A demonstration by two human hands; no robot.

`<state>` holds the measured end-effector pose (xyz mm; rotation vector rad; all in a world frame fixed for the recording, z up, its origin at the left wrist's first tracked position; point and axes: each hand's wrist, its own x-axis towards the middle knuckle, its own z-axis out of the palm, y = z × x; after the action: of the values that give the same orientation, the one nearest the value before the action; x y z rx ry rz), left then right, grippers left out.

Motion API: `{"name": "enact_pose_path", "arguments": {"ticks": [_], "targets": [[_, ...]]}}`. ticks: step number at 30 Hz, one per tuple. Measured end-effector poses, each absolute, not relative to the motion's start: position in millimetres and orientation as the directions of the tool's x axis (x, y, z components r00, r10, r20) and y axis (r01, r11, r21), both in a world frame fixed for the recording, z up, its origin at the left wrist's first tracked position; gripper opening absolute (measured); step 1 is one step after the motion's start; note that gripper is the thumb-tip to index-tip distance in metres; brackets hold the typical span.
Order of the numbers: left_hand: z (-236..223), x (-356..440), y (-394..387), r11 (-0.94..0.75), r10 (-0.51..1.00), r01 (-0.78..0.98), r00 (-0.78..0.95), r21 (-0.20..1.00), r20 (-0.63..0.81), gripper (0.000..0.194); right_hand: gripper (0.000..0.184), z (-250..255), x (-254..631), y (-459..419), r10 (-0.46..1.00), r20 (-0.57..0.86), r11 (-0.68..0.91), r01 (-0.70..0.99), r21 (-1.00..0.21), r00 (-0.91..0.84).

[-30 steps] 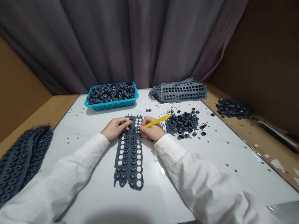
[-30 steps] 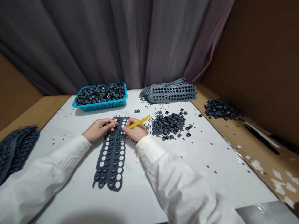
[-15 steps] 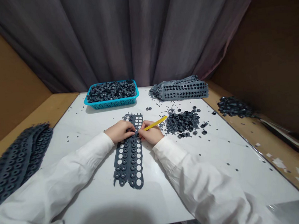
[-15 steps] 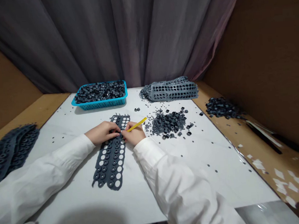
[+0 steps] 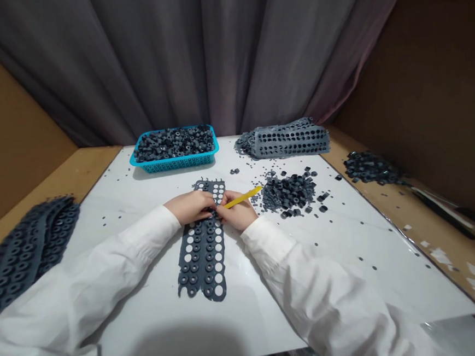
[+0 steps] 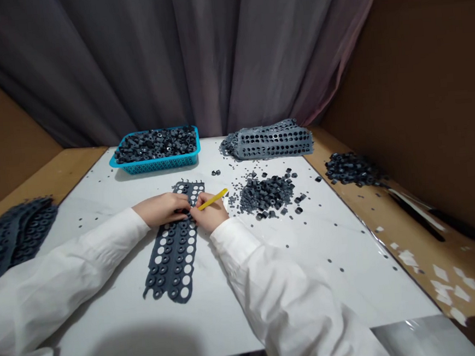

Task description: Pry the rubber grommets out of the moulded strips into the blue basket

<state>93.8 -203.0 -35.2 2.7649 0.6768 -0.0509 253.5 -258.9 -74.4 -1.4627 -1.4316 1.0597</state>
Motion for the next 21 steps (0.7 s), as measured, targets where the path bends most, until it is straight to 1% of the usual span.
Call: {"name": "enact_pose_path", "arguments": {"ticks": [3, 7, 9, 10, 12, 13, 14, 15, 16, 17, 18, 19, 20, 21], "targets": [[-35.8, 94.5, -204.5, -0.868, 0.435, 0.447, 0.895, 0.215, -0.101, 0.012, 0.016, -73.5, 252.9, -258.9, 0.999, -0.05, -0.048, 0.313, -0.949, 0.002], [-46.5, 90.7, -211.3, -0.885, 0.451, 0.454, 0.891, 0.108, -0.049, 0.021, 0.016, -73.8, 252.6, -258.4, 0.999, -0.047, -0.045, 0.292, -0.955, -0.002], [-52.4, 88.0, -214.7, -0.889, 0.45, 0.449, 0.893, 0.092, -0.014, 0.022, 0.016, -73.9, 252.5, -258.2, 0.999, -0.047, -0.043, 0.295, -0.954, -0.005], [-53.8, 86.7, -215.5, -0.888, 0.452, 0.448, 0.892, 0.106, 0.008, 0.022, 0.016, -73.8, 252.4, -258.0, 0.999, -0.045, -0.041, 0.302, -0.952, -0.004], [-51.5, 83.5, -214.2, -0.864, 0.487, 0.464, 0.868, 0.195, 0.097, 0.022, 0.017, -73.9, 252.3, -257.5, 0.999, -0.042, -0.04, 0.313, -0.949, 0.001], [-47.5, 81.3, -211.8, -0.83, 0.544, 0.493, 0.819, 0.263, 0.183, 0.021, 0.017, -74.1, 252.1, -257.2, 0.999, -0.047, -0.046, 0.311, -0.949, 0.005], [-42.2, 78.6, -208.3, -0.775, 0.624, 0.53, 0.73, 0.345, 0.281, 0.02, 0.017, -74.4, 252.0, -257.0, 0.998, -0.056, -0.055, 0.303, -0.952, 0.006], [-36.1, 75.5, -204.1, -0.7, 0.711, 0.558, 0.604, 0.446, 0.361, 0.019, 0.017, -74.8, 252.0, -256.7, 0.998, -0.069, -0.068, 0.288, -0.955, 0.006], [-30.1, 72.2, -199.7, -0.603, 0.797, 0.568, 0.454, 0.559, 0.398, 0.018, 0.017, -75.4, 252.0, -256.5, 0.997, -0.082, -0.08, 0.27, -0.96, 0.005], [-24.9, 68.8, -195.7, -0.496, 0.868, 0.539, 0.337, 0.681, 0.365, 0.02, 0.017, -76.0, 252.1, -256.4, 0.996, -0.091, -0.09, 0.252, -0.964, 0.005], [-21.4, 65.7, -192.8, -0.375, 0.923, 0.469, 0.271, 0.799, 0.274, 0.023, 0.017, -76.7, 252.2, -256.3, 0.996, -0.094, -0.092, 0.236, -0.967, 0.004], [-19.7, 63.2, -191.6, -0.241, 0.955, 0.369, 0.254, 0.897, 0.152, 0.026, 0.016, -77.3, 252.4, -256.4, 0.996, -0.092, -0.09, 0.225, -0.97, 0.003], [-19.9, 61.4, -192.5, -0.1, 0.963, 0.258, 0.269, 0.961, 0.028, 0.028, 0.016, -77.7, 252.6, -256.5, 0.996, -0.089, -0.088, 0.217, -0.972, 0.002], [-21.7, 60.5, -195.2, 0.038, 0.952, 0.144, 0.296, 0.989, -0.079, 0.029, 0.016, -78.0, 252.8, -256.8, 0.996, -0.087, -0.086, 0.213, -0.973, 0.002]]}}
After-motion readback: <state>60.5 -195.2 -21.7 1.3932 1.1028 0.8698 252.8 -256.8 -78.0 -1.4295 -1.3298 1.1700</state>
